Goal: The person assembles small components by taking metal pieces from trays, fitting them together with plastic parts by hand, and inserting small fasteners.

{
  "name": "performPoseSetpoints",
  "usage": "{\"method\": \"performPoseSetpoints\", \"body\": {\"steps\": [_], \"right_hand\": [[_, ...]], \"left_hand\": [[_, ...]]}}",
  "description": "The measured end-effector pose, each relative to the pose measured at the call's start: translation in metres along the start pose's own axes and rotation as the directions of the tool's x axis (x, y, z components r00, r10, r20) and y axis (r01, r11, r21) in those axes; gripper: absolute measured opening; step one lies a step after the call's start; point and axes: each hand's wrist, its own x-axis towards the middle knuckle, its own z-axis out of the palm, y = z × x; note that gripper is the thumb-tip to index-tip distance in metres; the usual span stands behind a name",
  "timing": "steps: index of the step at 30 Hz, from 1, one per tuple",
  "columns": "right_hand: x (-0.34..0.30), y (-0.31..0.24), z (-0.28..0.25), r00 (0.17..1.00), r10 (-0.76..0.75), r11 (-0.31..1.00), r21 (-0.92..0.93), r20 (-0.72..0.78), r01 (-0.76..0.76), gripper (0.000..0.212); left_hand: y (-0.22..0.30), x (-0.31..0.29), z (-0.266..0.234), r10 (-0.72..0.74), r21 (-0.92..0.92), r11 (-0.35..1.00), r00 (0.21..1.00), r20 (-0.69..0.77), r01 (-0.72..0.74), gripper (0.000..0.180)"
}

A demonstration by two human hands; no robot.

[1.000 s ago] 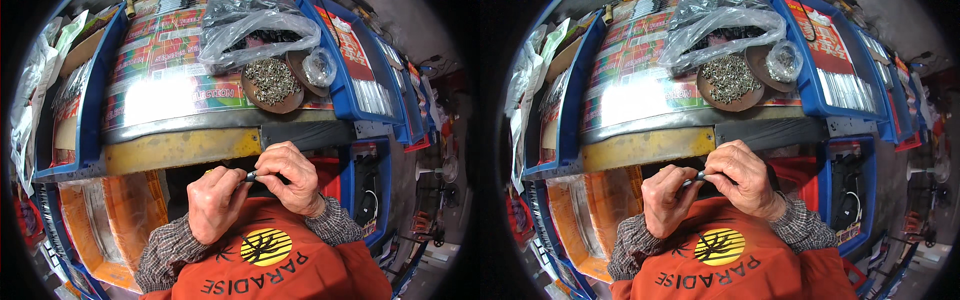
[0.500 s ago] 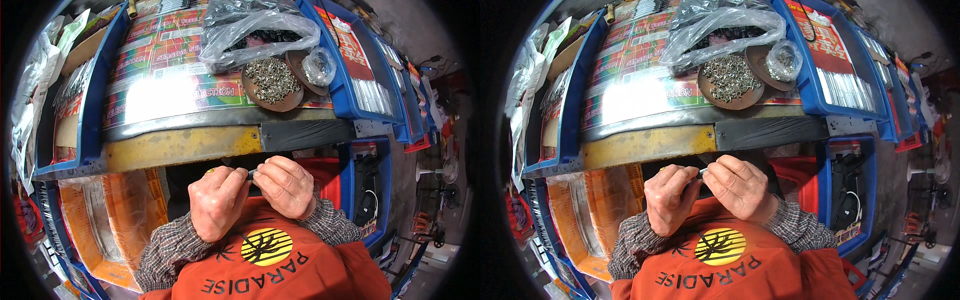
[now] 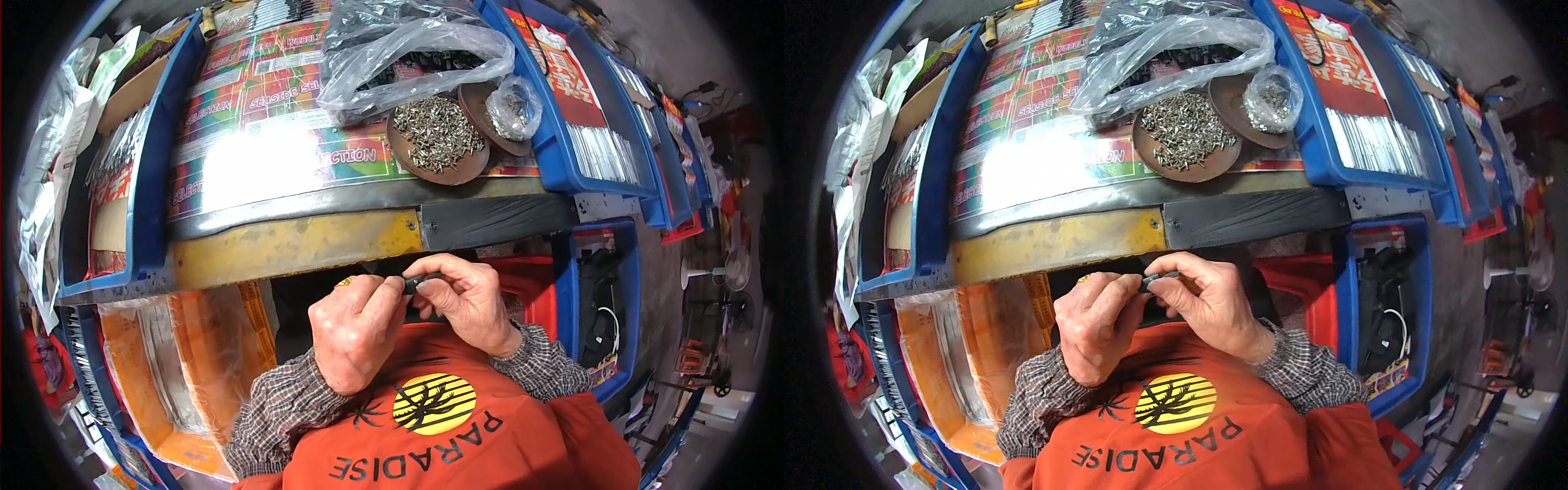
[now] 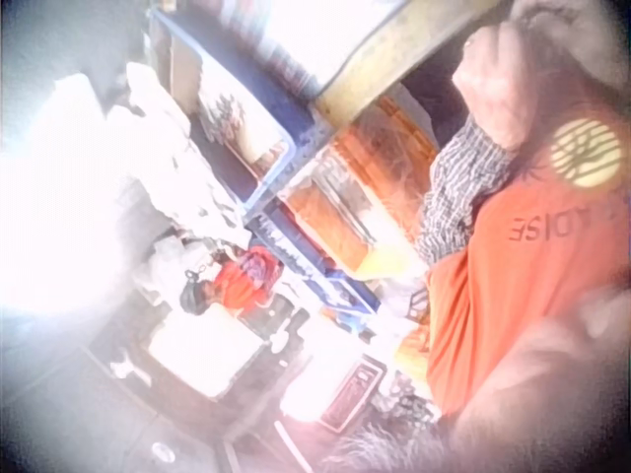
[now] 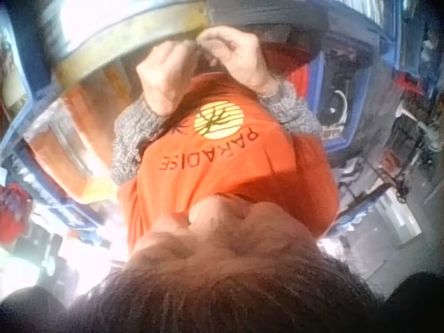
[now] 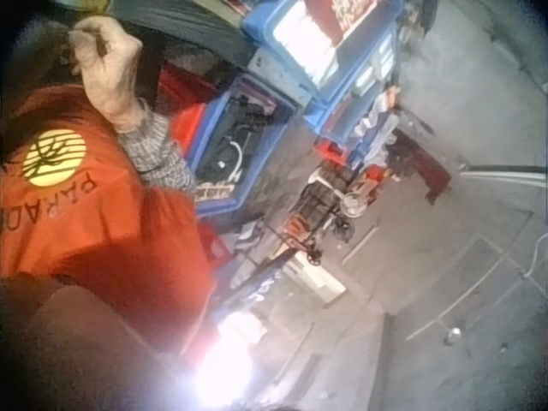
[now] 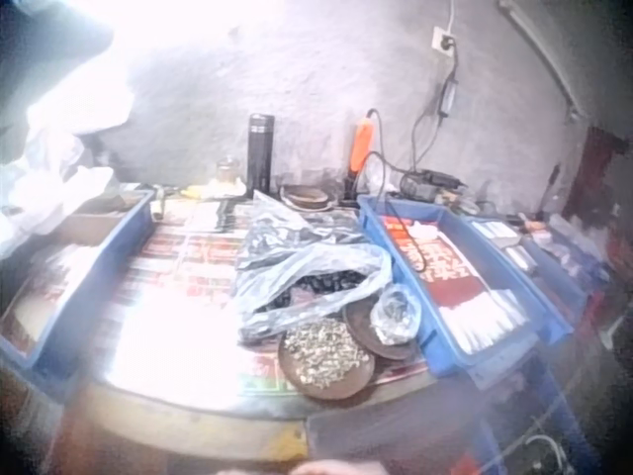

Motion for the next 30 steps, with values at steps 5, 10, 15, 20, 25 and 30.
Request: {"method": "performPoseSetpoints", "body": {"steps": [5, 10, 15, 20, 25, 30], "right_hand": [[0.003, 0.0, 0.001, 0.986, 0.153, 0.983, 0.093, 0.069, -0.159, 0.019], [0.006, -0.004, 0.006, 0.986, 0.165, 0.979, 0.113, 0.026, -0.167, 0.017], [0.013, -0.006, 0.006, 0.98, 0.199, 0.971, 0.131, 0.031, -0.201, 0.017], [0.013, -0.014, 0.006, 0.994, 0.107, 0.992, 0.07, 0.007, -0.108, 0.017], [0.023, -0.02, -0.01, 0.984, -0.165, 0.979, -0.131, -0.074, 0.155, 0.025], [0.042, -0.018, -0.025, 0.93, -0.352, 0.906, -0.289, -0.108, 0.31, 0.017]], "left_hand": [[0.004, -0.001, -0.002, -0.009, 0.008, 1.0, 0.999, 0.047, 0.008, 0.027], [0.002, 0.002, 0.0, 0.007, 0.009, 1.0, 1.0, 0.0, -0.007, 0.027], [-0.003, 0.005, -0.001, 0.023, 0.036, 0.999, 1.0, 0.007, -0.023, 0.026], [-0.002, 0.015, -0.01, 0.043, 0.026, 0.999, 0.999, 0.018, -0.043, 0.027], [-0.02, 0.043, -0.034, -0.011, 0.129, 0.992, 0.997, 0.073, 0.001, 0.02], [-0.086, 0.096, -0.048, -0.02, 0.296, 0.954, 0.995, -0.098, 0.048, 0.019]]}}
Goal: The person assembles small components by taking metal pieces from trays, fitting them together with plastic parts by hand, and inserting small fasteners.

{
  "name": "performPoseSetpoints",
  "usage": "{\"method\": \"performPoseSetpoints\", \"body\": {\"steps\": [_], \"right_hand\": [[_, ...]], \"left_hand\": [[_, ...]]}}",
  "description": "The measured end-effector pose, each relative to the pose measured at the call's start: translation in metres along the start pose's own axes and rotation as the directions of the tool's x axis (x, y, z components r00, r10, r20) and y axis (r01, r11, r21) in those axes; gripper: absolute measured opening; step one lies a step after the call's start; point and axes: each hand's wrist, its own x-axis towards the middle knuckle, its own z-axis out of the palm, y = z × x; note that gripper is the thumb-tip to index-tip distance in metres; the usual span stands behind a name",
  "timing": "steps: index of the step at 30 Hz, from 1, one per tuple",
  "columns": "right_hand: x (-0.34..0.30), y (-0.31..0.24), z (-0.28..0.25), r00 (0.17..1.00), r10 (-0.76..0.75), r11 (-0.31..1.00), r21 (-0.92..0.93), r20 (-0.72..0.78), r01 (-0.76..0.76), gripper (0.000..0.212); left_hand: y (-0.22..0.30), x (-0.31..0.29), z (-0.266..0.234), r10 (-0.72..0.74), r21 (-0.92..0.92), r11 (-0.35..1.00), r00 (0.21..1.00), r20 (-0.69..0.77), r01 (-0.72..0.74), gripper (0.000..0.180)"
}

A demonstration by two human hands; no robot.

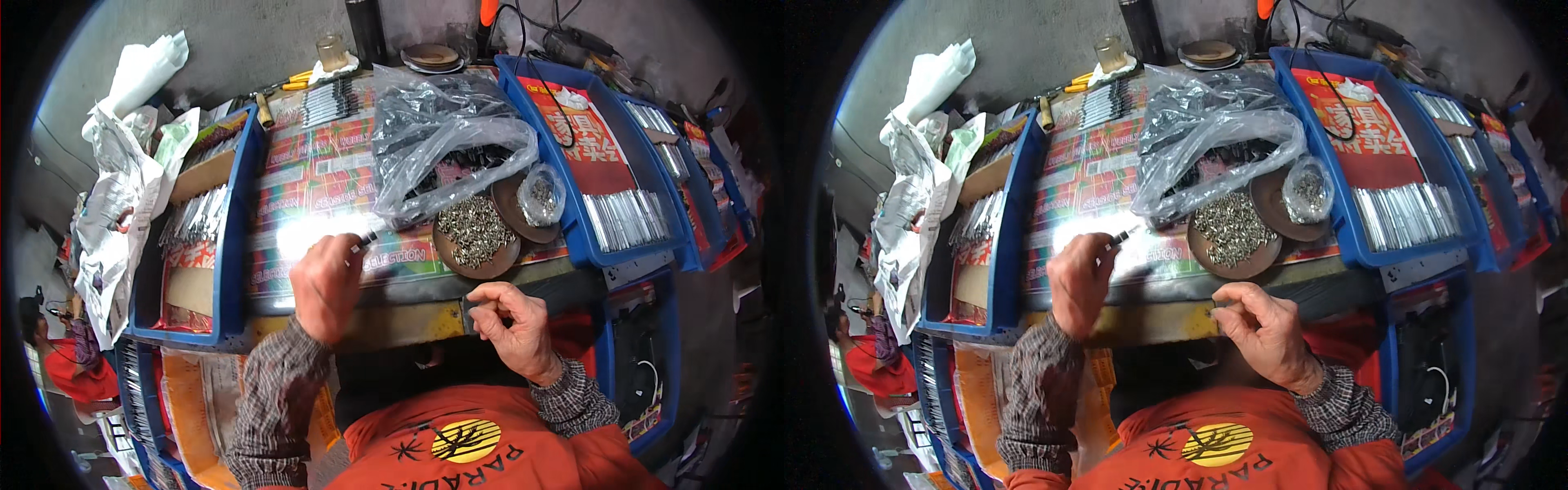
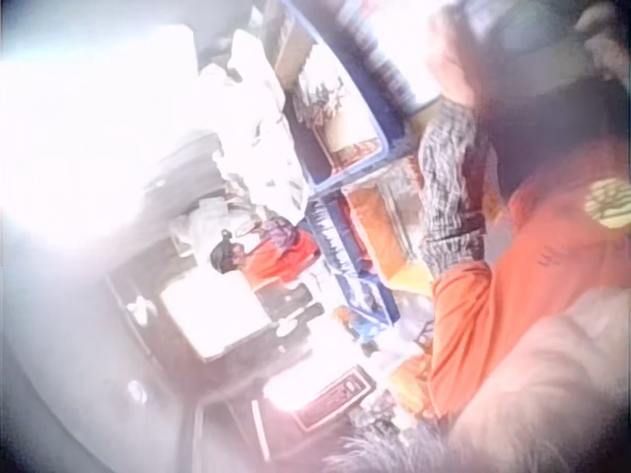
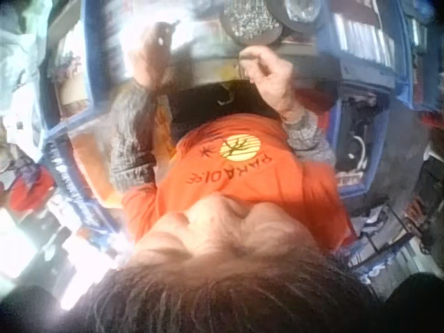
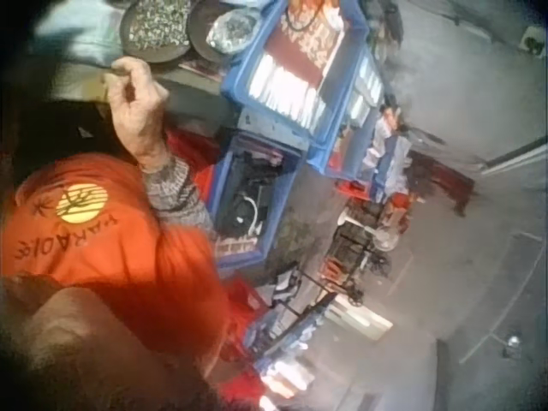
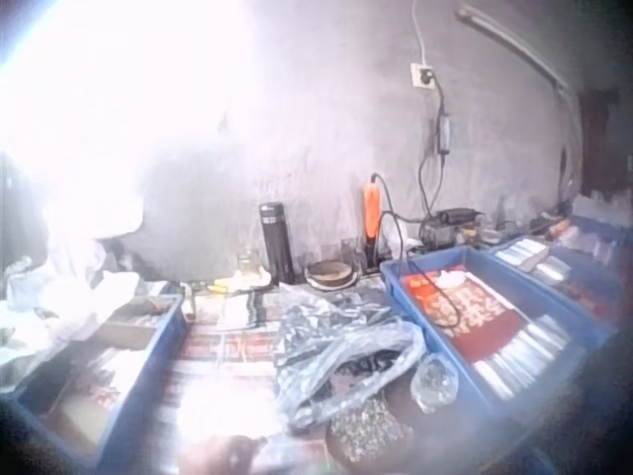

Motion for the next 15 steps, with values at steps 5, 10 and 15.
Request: {"method": "performPoseSetpoints", "body": {"steps": [5, 10, 15], "right_hand": [[0.004, 0.009, -0.001, 1.0, -0.001, 1.0, 0.0, -0.003, 0.001, 0.012], [0.005, 0.009, -0.005, 0.997, -0.042, 0.998, 0.044, 0.066, 0.039, 0.015], [0.006, 0.008, -0.009, 0.988, -0.104, 0.994, 0.027, 0.118, 0.102, 0.02]], "left_hand": [[-0.066, 0.061, 0.025, -0.11, 0.141, 0.984, 0.994, 0.009, 0.108, 0.022], [-0.115, 0.103, 0.052, -0.09, 0.227, 0.969, 0.994, -0.053, 0.1, 0.018], [-0.139, 0.137, 0.075, -0.086, 0.3, 0.949, 0.996, -0.037, 0.093, 0.018]]}}
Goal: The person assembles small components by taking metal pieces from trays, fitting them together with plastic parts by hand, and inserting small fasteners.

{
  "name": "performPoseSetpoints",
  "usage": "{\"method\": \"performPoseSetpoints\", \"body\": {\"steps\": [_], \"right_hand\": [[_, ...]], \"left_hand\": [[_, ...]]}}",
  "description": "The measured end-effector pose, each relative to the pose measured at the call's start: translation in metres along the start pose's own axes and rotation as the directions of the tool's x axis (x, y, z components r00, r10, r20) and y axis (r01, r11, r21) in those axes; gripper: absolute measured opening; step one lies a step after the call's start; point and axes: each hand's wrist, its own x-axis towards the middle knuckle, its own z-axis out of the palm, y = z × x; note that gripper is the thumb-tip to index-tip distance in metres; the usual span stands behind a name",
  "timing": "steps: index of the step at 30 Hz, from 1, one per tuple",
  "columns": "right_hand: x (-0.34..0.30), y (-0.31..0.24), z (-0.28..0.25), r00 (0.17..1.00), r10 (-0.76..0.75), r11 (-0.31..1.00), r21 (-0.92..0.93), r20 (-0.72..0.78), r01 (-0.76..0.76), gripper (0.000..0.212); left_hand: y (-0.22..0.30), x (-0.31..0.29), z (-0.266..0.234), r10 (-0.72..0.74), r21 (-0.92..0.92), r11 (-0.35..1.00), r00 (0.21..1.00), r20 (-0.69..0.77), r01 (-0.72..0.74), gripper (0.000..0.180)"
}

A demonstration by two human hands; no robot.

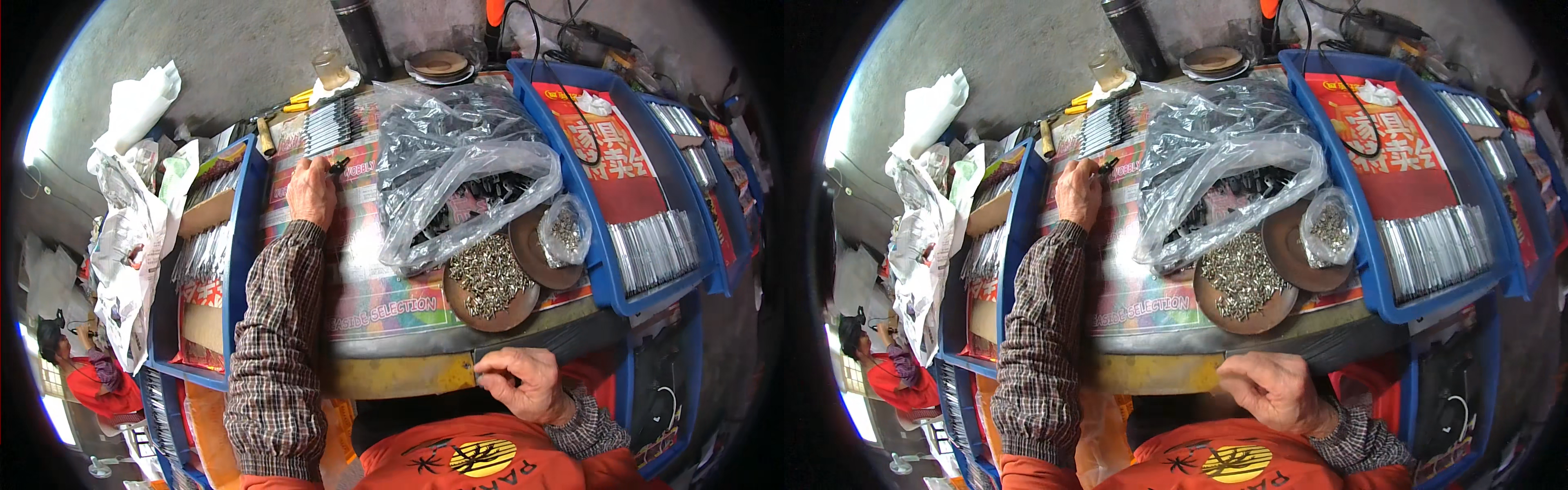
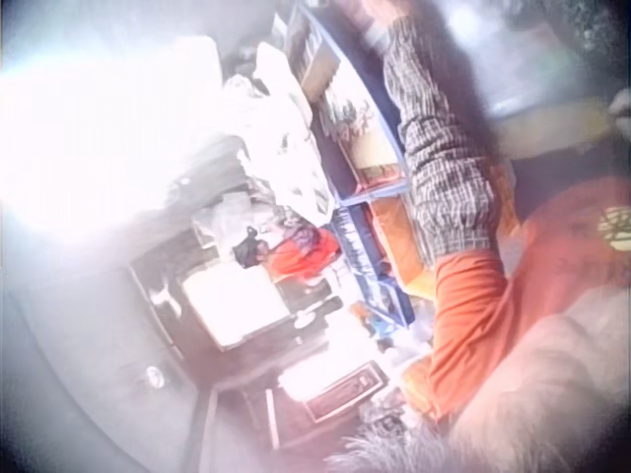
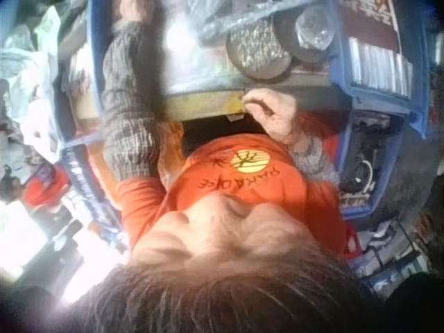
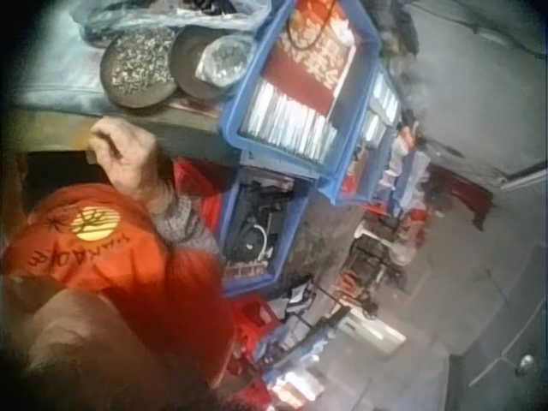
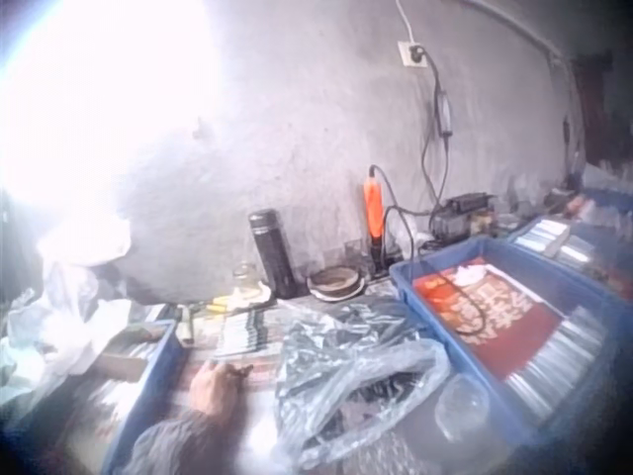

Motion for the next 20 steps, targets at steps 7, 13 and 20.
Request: {"method": "performPoseSetpoints", "body": {"steps": [7, 13, 20], "right_hand": [[0.006, 0.003, -0.005, 0.993, -0.084, 0.996, -0.001, 0.085, 0.084, 0.024], [0.005, 0.004, -0.005, 0.987, -0.131, 0.991, -0.02, 0.091, 0.133, 0.026], [0.003, 0.007, -0.002, 0.983, -0.125, 0.989, -0.057, 0.133, 0.134, 0.026]], "left_hand": [[-0.004, 0.031, 0.022, 0.036, 0.019, 0.999, 0.999, 0.012, -0.037, 0.018], [-0.006, 0.047, 0.026, 0.059, 0.082, 0.995, 0.997, 0.042, -0.063, 0.019], [-0.009, 0.049, 0.028, 0.013, 0.196, 0.98, 0.995, 0.1, -0.032, 0.013]]}}
